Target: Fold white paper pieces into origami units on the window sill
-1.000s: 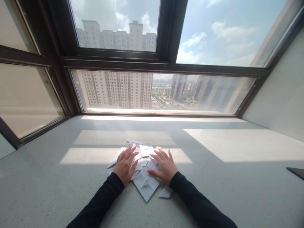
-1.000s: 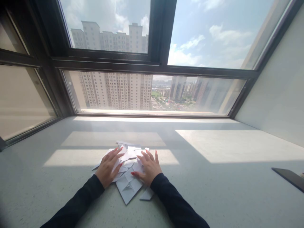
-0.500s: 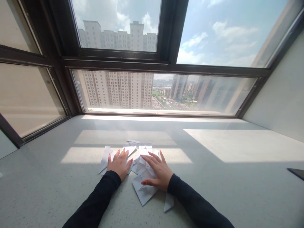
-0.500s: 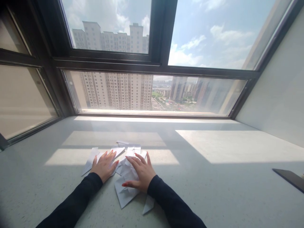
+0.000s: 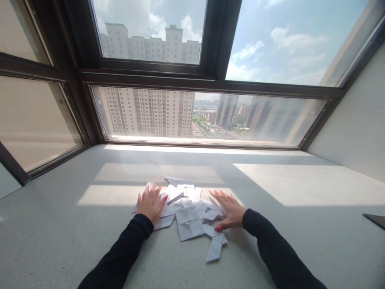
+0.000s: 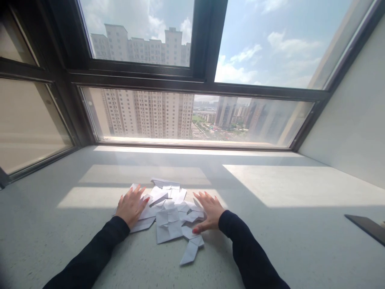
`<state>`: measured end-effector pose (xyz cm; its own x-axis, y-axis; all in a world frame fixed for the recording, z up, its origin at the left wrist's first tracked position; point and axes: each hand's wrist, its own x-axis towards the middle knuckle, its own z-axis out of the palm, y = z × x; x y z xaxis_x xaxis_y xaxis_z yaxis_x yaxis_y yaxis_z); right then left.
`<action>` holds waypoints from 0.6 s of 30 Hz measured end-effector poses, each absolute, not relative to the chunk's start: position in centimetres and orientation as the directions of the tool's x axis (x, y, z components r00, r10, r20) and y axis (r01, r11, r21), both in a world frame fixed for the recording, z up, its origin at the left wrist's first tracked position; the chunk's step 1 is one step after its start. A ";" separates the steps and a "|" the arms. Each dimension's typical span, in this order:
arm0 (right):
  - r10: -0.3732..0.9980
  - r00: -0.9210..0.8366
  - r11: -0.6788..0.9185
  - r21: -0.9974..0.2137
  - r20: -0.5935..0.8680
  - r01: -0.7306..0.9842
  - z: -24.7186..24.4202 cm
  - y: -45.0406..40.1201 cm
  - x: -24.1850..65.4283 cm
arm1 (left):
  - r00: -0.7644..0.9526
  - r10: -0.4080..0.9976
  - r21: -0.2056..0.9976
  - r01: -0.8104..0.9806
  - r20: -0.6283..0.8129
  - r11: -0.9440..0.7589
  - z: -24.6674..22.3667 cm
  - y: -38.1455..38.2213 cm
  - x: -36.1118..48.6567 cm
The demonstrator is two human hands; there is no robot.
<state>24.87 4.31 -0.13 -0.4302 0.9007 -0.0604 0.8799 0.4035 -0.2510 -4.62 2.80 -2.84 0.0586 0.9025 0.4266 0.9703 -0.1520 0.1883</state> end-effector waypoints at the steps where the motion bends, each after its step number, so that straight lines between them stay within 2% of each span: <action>1: 0.901 -0.426 0.398 -0.238 -0.079 0.886 -0.2 4.2 24.9 | 0.050 0.919 0.192 0.972 0.391 -0.135 -3.1 2.9 -4.7; 4: 0.886 -0.457 0.430 -0.232 -0.076 0.873 0.0 3.8 23.4 | 0.124 0.941 0.217 0.956 0.313 -0.198 -3.4 3.1 -4.7; 8: 0.834 -0.552 0.523 -0.316 -0.003 0.791 0.4 3.5 21.4 | 0.242 0.876 0.282 0.882 0.417 -0.378 -2.9 2.8 -3.8; 12: 0.859 -0.512 0.480 -0.367 0.014 0.797 0.0 3.3 22.9 | 0.338 0.823 0.222 0.852 0.457 -0.474 -2.3 1.4 -1.9; 18: 0.902 -0.432 0.422 -0.238 0.009 0.875 -1.0 3.3 23.9 | 0.551 0.698 0.140 0.730 0.459 -0.669 -1.9 -1.1 0.9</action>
<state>23.94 3.30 -1.00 -0.4325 0.9016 0.0090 0.8749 0.4220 -0.2378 0.88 -1.13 -1.86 0.5506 0.6975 0.4586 0.7305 -0.6685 0.1397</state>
